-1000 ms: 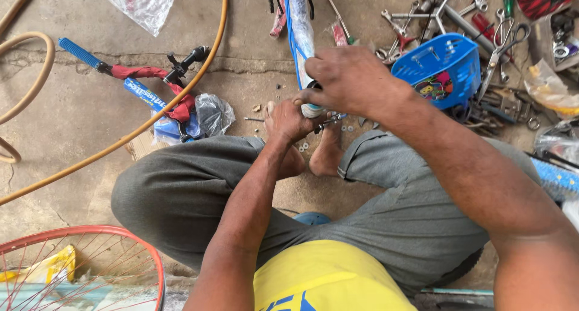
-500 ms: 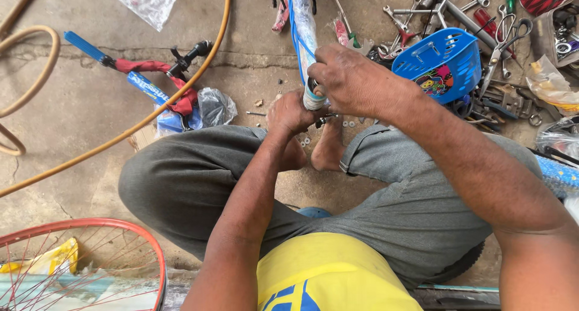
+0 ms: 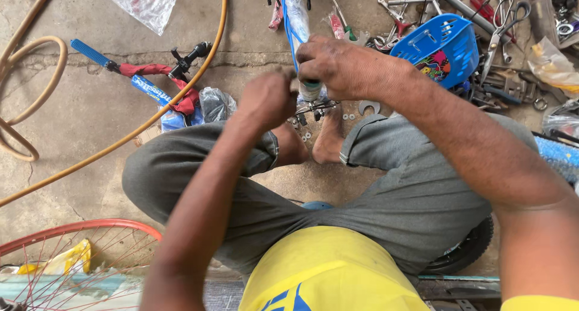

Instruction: The person sits on the floor and uses a wrench to tighten bolts on a blue bicycle basket. They then pick up a bicycle frame wrapped in plastic and use pliers and a wrench to adjust a metal clamp on the frame's head tube.

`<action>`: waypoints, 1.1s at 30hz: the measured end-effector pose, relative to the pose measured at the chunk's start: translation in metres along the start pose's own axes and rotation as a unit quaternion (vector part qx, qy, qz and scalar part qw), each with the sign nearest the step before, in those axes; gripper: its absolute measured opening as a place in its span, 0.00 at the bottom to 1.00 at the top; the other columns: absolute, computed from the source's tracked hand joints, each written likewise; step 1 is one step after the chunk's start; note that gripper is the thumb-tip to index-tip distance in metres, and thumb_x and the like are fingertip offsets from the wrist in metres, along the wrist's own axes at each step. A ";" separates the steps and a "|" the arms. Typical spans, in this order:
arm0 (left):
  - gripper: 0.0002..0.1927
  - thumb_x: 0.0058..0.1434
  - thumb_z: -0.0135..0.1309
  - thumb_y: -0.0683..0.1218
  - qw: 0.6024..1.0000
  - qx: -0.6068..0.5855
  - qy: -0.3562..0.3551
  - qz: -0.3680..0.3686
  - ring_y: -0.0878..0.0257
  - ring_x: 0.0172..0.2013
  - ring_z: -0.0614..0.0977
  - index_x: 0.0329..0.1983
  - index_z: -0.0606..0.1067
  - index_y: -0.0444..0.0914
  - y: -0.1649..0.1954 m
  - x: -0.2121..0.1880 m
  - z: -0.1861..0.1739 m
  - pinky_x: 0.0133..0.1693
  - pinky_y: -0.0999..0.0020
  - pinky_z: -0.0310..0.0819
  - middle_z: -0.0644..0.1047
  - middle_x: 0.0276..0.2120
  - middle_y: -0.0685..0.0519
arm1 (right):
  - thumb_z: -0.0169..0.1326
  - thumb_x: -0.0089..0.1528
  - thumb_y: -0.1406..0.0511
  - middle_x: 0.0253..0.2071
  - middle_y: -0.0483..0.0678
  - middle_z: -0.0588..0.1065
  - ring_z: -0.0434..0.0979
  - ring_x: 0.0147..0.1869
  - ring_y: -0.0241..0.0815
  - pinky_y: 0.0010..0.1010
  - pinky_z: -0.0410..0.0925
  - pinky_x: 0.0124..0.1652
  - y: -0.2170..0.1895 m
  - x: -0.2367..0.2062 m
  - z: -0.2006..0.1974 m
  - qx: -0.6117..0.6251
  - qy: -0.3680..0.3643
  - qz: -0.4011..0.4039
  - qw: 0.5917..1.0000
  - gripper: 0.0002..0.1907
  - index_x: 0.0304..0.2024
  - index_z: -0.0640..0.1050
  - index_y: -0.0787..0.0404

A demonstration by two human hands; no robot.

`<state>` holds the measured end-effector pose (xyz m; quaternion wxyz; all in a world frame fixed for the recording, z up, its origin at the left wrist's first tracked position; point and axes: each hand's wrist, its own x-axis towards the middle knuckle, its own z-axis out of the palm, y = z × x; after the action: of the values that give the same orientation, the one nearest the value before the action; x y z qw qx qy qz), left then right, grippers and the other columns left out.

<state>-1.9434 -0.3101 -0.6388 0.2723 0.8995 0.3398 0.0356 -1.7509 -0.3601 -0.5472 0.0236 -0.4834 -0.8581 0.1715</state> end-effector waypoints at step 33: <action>0.26 0.62 0.67 0.42 0.930 -0.221 0.255 0.147 0.56 0.51 0.82 0.61 0.71 0.39 0.027 0.006 0.015 0.51 0.61 0.80 0.79 0.51 0.45 | 0.58 0.64 0.68 0.47 0.56 0.81 0.82 0.50 0.48 0.38 0.74 0.52 0.053 -0.018 -0.020 0.091 0.134 0.122 0.979 0.14 0.52 0.81 0.65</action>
<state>-1.9189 -0.3302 -0.6386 0.3602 0.8172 0.2450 0.3772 -1.6934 -0.3449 -0.5426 0.1617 -0.5987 -0.7625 0.1844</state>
